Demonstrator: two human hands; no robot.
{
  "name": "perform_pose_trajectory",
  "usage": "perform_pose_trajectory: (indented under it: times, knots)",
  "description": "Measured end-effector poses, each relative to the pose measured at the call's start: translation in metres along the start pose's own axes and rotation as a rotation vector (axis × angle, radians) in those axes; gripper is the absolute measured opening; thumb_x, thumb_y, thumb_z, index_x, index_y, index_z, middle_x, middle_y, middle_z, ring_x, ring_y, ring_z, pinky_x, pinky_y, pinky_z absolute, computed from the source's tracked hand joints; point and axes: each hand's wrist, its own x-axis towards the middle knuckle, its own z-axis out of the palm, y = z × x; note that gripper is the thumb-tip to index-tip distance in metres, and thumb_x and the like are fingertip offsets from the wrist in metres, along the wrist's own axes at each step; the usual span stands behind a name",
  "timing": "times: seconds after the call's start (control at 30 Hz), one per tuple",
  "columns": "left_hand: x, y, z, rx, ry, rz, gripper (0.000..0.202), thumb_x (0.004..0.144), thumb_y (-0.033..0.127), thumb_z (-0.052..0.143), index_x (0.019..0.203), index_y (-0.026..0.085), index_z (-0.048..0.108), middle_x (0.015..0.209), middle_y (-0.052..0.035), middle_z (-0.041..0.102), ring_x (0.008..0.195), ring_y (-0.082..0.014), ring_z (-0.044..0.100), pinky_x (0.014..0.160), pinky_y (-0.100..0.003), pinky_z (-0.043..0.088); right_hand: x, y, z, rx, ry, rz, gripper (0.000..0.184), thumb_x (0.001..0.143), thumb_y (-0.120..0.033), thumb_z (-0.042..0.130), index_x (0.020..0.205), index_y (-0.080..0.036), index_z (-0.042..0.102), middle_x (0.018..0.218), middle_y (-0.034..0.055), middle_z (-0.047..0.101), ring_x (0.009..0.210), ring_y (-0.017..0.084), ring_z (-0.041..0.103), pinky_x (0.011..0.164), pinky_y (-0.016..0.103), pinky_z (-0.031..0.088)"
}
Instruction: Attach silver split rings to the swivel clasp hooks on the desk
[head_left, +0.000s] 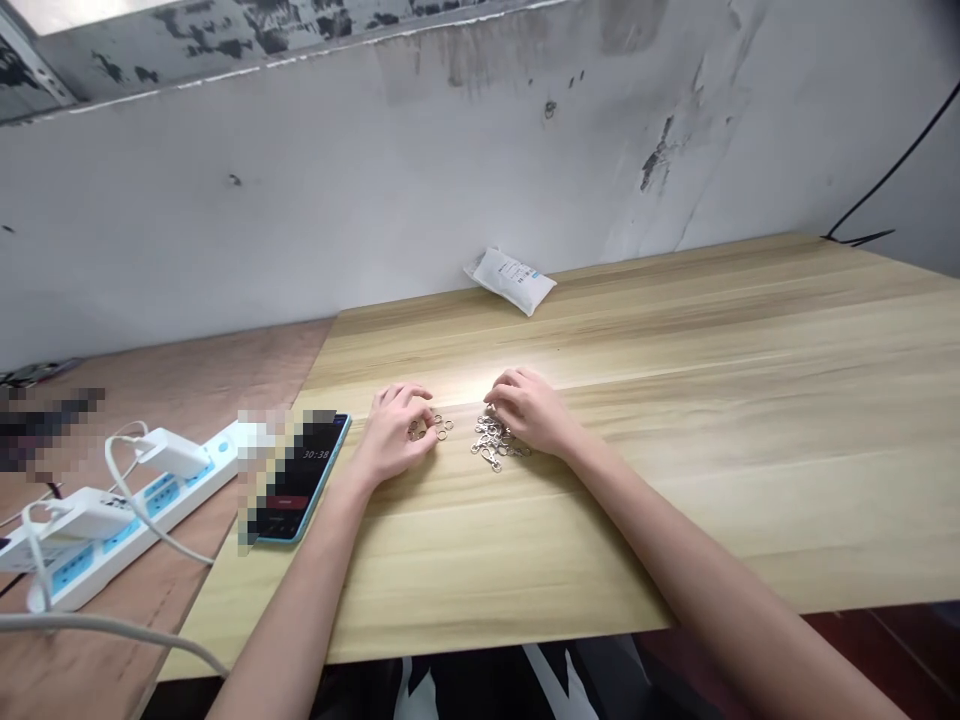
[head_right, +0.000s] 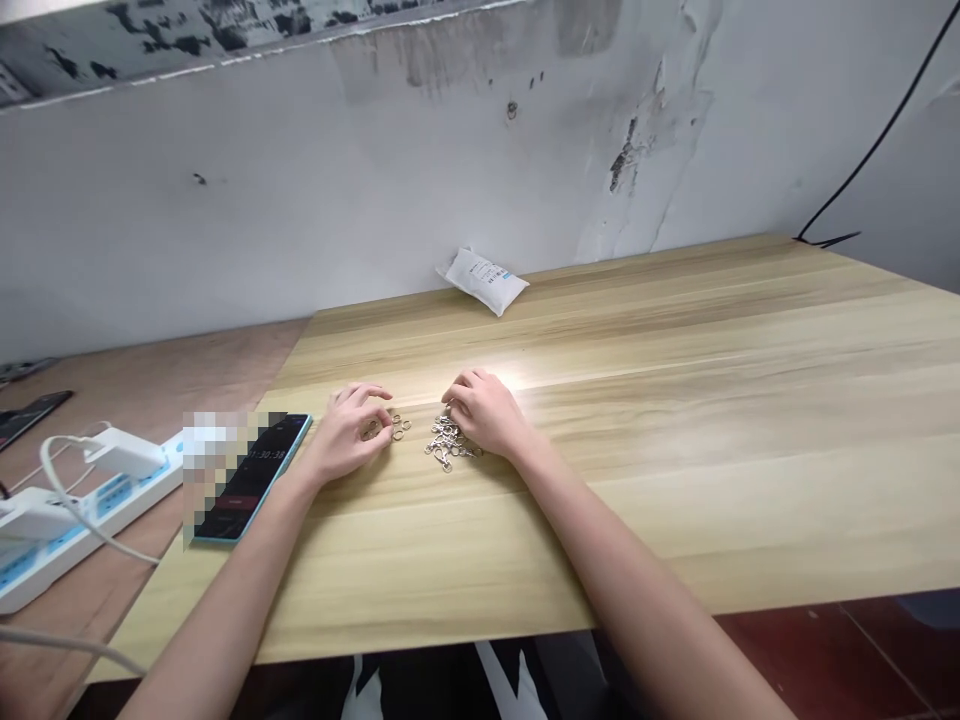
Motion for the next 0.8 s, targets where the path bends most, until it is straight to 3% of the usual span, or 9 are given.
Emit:
perform_pose_trajectory:
  times: [0.1,0.17,0.23,0.33,0.53,0.8]
  knots:
    - [-0.008,0.002,0.007,-0.083,0.014,-0.060,0.008,0.082,0.023,0.055,0.087,0.019,0.060,0.117,-0.0103,0.060,0.116,-0.0264,0.052,0.100,-0.045,0.041,-0.007,-0.012,0.004,0.007,-0.069,0.030,0.029,0.097,-0.025,0.043,0.113,-0.019,0.065,0.114,0.0101,0.064,0.107,0.022,0.055,0.091,0.038,0.042]
    - [-0.013,0.002,0.014,-0.106,0.021,-0.097,0.027,0.086,0.034,0.056,0.108,0.018,0.058,0.129,-0.0133,0.054,0.126,-0.0270,0.048,0.105,-0.045,0.039,-0.013,-0.022,0.005,-0.008,-0.090,0.051,0.038,0.099,-0.037,0.040,0.128,-0.019,0.057,0.130,0.0119,0.059,0.121,0.023,0.051,0.100,0.042,0.039]
    - [-0.016,0.003,0.023,-0.069,0.004,-0.135,0.053,0.087,0.047,0.056,0.131,0.019,0.048,0.145,-0.0154,0.042,0.139,-0.0298,0.035,0.113,-0.049,0.030,-0.021,-0.032,0.007,-0.058,-0.150,0.025,0.055,0.097,-0.051,0.040,0.140,-0.017,0.047,0.144,0.0147,0.048,0.133,0.026,0.042,0.110,0.045,0.032]
    - [-0.014,0.006,0.032,-0.035,-0.105,-0.168,0.062,0.091,0.055,0.046,0.143,0.021,0.038,0.155,-0.0147,0.032,0.146,-0.0291,0.024,0.119,-0.053,0.014,-0.030,-0.043,0.011,-0.135,-0.222,0.019,0.070,0.095,-0.059,0.036,0.148,-0.014,0.037,0.154,0.0161,0.033,0.143,0.027,0.029,0.117,0.047,0.021]
    - [0.014,0.017,0.043,-0.020,-0.142,-0.200,0.053,0.099,0.040,0.030,0.145,0.015,0.039,0.155,-0.0144,0.032,0.147,-0.0249,0.024,0.121,-0.047,0.016,-0.019,-0.049,0.026,-0.216,-0.236,0.163,0.064,0.100,-0.046,0.024,0.149,-0.007,0.033,0.156,0.0160,0.029,0.146,0.025,0.023,0.119,0.044,0.018]
    - [0.023,0.005,0.053,-0.001,-0.115,-0.162,0.049,0.098,0.026,0.027,0.143,0.013,0.043,0.154,-0.0107,0.037,0.144,-0.0210,0.030,0.121,-0.040,0.019,0.017,-0.031,0.043,-0.249,-0.238,0.154,0.057,0.101,-0.033,0.020,0.148,-0.006,0.036,0.155,0.0137,0.032,0.145,0.023,0.028,0.119,0.043,0.019]
